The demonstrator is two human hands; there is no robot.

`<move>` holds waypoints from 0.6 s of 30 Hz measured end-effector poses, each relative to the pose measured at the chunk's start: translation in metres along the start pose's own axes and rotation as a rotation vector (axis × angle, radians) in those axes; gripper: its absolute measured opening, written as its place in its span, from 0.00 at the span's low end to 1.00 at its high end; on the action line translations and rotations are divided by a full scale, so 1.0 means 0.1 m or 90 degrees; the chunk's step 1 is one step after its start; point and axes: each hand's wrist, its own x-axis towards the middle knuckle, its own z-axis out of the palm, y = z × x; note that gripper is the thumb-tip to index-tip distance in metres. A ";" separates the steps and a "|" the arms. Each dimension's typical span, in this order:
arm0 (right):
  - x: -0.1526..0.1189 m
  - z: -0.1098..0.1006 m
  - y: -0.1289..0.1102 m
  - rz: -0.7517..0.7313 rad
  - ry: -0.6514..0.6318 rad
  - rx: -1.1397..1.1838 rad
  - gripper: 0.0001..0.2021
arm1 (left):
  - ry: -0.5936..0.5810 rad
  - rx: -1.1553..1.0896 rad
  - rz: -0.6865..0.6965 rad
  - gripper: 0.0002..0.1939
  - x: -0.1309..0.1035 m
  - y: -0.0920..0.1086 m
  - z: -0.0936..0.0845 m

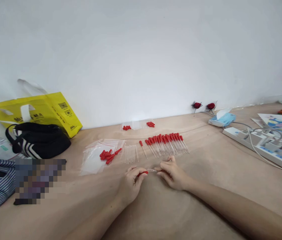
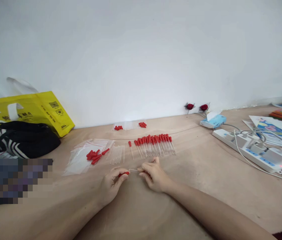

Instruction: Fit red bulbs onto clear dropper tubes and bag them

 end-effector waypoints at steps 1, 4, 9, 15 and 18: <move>0.00 0.01 0.00 0.006 0.015 0.011 0.05 | 0.005 0.000 -0.006 0.10 0.00 0.00 0.00; -0.01 0.02 0.01 0.013 0.030 0.024 0.04 | 0.012 -0.001 -0.016 0.10 0.01 -0.01 -0.01; -0.01 0.02 -0.01 -0.001 0.005 -0.001 0.05 | 0.011 -0.009 -0.014 0.10 0.01 -0.03 0.00; -0.01 -0.03 -0.05 -0.019 -0.042 -0.061 0.07 | -0.029 0.006 -0.011 0.10 0.00 -0.05 0.01; 0.00 -0.07 -0.06 -0.024 -0.055 -0.072 0.07 | -0.060 0.018 0.019 0.09 -0.02 -0.07 0.01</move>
